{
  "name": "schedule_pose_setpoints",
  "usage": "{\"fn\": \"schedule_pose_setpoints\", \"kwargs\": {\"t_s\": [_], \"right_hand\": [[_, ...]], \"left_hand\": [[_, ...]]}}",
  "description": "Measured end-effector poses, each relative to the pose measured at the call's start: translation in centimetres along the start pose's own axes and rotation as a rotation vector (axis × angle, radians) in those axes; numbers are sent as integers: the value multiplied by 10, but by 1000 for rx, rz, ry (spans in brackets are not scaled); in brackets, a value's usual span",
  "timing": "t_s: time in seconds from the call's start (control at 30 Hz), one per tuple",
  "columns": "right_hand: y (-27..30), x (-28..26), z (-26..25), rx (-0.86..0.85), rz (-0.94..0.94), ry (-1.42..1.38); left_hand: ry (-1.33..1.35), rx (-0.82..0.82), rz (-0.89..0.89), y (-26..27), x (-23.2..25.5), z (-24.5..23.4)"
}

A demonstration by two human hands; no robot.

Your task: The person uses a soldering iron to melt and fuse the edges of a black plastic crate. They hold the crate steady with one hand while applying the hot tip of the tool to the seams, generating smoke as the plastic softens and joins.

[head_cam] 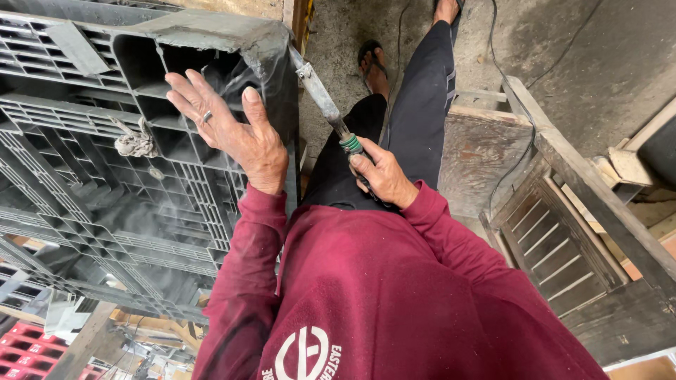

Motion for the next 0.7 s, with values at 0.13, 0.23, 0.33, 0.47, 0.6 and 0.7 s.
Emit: {"fn": "schedule_pose_setpoints", "kwargs": {"t_s": [0.13,0.23,0.33,0.47,0.6,0.7], "right_hand": [[-2,5,-2,18,-20,-26],[-9,3,-6,28,-12,-21],[-10,1,-10,36,3,2],[-15,3,-10,20,-8,-18],[-13,8,-7,-3,-9,-55],[-8,11,-5,-13,-11,-37]], "left_hand": [[26,19,19,0,-2,1],[30,15,20,0,-2,1],[43,16,25,0,-3,1],[19,8,15,0,-2,3],[66,10,34,0,-2,2],[29,-5,9,0,-3,2]]}}
Point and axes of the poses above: each hand's wrist, its own y-axis away from the middle knuckle, its own z-axis out of the palm, x = y × z, the point moved 5 cm from there along -y, towards the middle knuckle, and after that the axes turned 11 degrees about -y, right-handed, at the moved point
